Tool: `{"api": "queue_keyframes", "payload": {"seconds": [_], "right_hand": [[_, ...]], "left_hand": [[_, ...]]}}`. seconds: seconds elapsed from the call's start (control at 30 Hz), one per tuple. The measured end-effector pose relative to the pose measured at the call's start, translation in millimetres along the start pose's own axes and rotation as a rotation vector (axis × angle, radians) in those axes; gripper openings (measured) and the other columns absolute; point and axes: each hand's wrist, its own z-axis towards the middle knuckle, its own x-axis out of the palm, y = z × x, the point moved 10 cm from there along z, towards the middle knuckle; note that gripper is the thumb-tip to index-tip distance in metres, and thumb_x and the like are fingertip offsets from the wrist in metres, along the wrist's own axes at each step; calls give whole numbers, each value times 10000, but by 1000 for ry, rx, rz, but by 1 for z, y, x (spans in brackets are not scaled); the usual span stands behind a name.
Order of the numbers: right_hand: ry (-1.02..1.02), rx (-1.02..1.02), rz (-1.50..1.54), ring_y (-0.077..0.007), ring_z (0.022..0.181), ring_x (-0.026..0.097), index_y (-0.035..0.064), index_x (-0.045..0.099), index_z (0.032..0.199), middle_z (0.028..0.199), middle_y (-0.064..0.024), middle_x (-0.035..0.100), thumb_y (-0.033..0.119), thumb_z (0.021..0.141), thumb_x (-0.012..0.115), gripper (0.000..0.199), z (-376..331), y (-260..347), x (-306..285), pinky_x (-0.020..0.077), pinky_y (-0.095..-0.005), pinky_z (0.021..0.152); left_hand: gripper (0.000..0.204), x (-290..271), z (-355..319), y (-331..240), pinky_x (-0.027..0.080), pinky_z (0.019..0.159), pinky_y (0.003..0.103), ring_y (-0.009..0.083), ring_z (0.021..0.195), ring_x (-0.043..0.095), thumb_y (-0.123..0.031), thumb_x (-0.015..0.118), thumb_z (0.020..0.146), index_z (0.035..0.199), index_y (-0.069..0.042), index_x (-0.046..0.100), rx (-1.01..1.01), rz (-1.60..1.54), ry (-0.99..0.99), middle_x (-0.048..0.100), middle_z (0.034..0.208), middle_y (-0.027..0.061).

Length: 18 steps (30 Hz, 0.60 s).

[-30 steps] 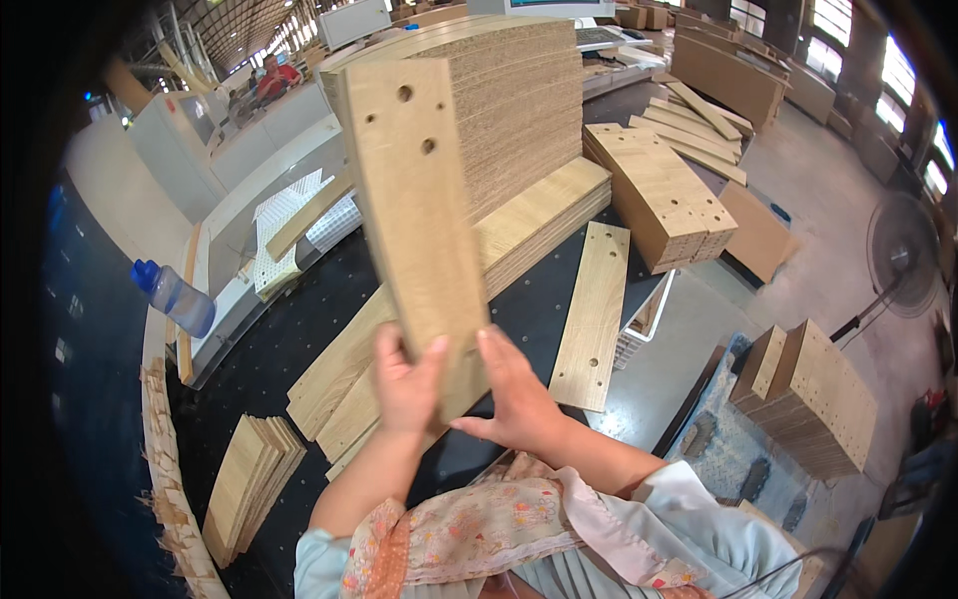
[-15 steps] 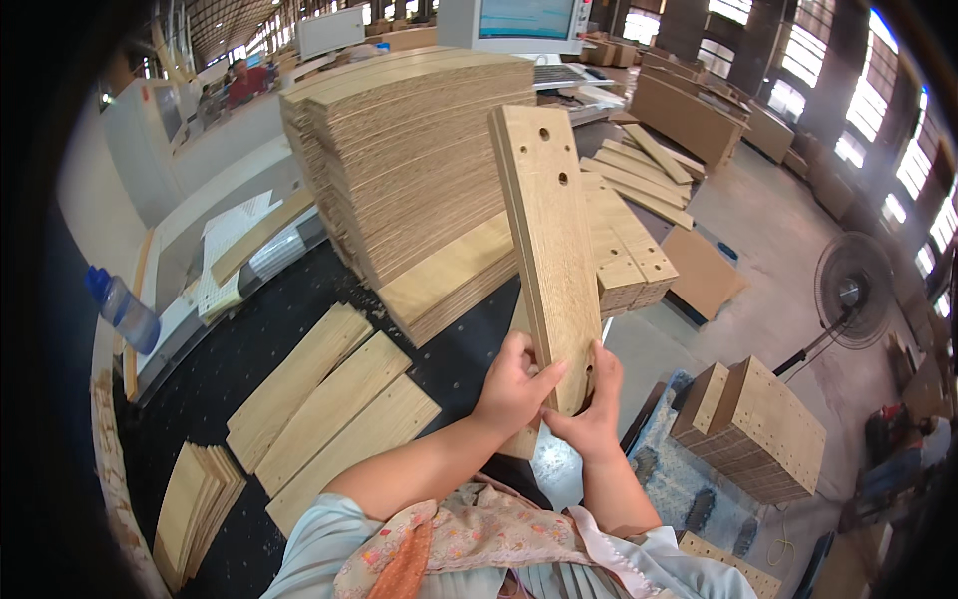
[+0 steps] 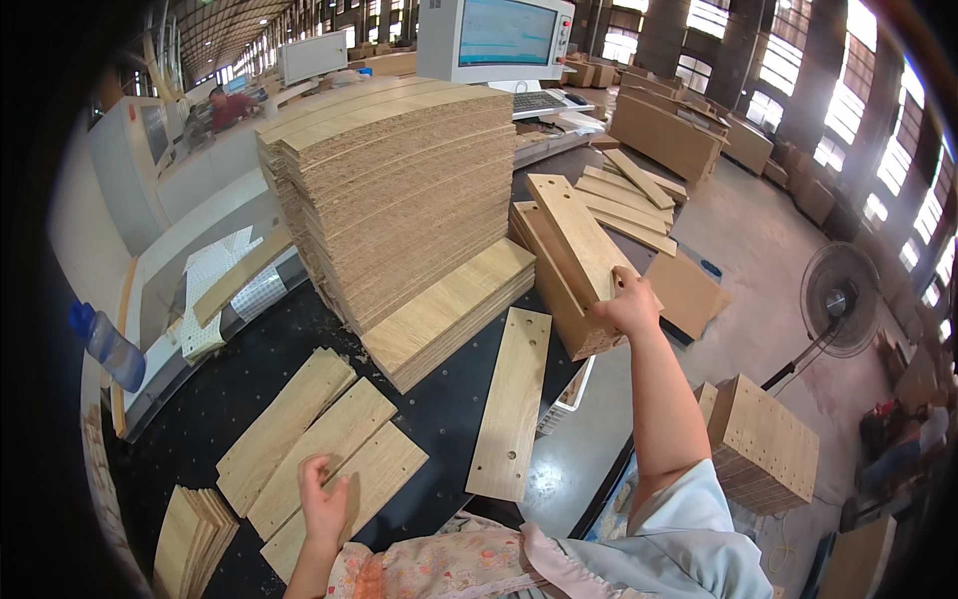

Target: The person handles several wooden panels on a workbench, picking them up to view the holes and surfaces, and then uses a handheld air nozzle to blow dust off the panels one by one.

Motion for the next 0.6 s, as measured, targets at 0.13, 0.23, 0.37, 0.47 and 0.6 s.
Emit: {"api": "queue_keyframes", "payload": {"seconds": [0.13, 0.23, 0.37, 0.47, 0.6], "right_hand": [[84, 58, -91, -325, 1140, 491, 151, 510, 1258, 1203, -176, 513, 311, 536, 730, 771, 15, 3, 29, 421, -402, 934], [102, 59, -154, -322, 1154, 478, 156, 512, 1253, 1204, -170, 514, 338, 536, 750, 777, 17, 3, 42, 418, -415, 935], [109, 56, -170, -317, 1156, 474, 156, 511, 1253, 1204, -163, 515, 354, 544, 749, 774, 22, 4, 38, 416, -419, 937], [81, 23, -183, -319, 1148, 479, 151, 520, 1239, 1195, -159, 523, 355, 548, 749, 755, 28, 7, 37, 424, -415, 930], [81, -4, -192, -314, 1111, 511, 126, 543, 1181, 1167, -165, 542, 346, 552, 748, 697, 30, 16, 48, 446, -400, 907]], "left_hand": [[397, -35, -13, 15, 386, 856, 315, 219, 983, 472, 49, 619, 713, 1073, -40, 477, -114, 63, -76, 479, 1092, 104], [400, -50, -20, 21, 379, 850, 321, 220, 976, 460, 52, 609, 714, 1079, -39, 472, -115, 66, -96, 471, 1097, 108], [406, -50, -20, 14, 376, 861, 325, 236, 1005, 457, 56, 607, 708, 1079, -33, 465, -110, 142, -96, 466, 1105, 115], [415, -50, -20, 13, 376, 877, 331, 249, 1023, 460, 50, 617, 700, 1079, -27, 464, -81, 129, -110, 464, 1114, 123], [439, -58, -22, 11, 379, 907, 357, 278, 1041, 468, 34, 631, 689, 1091, -23, 466, -69, 122, -130, 464, 1131, 144]]}}
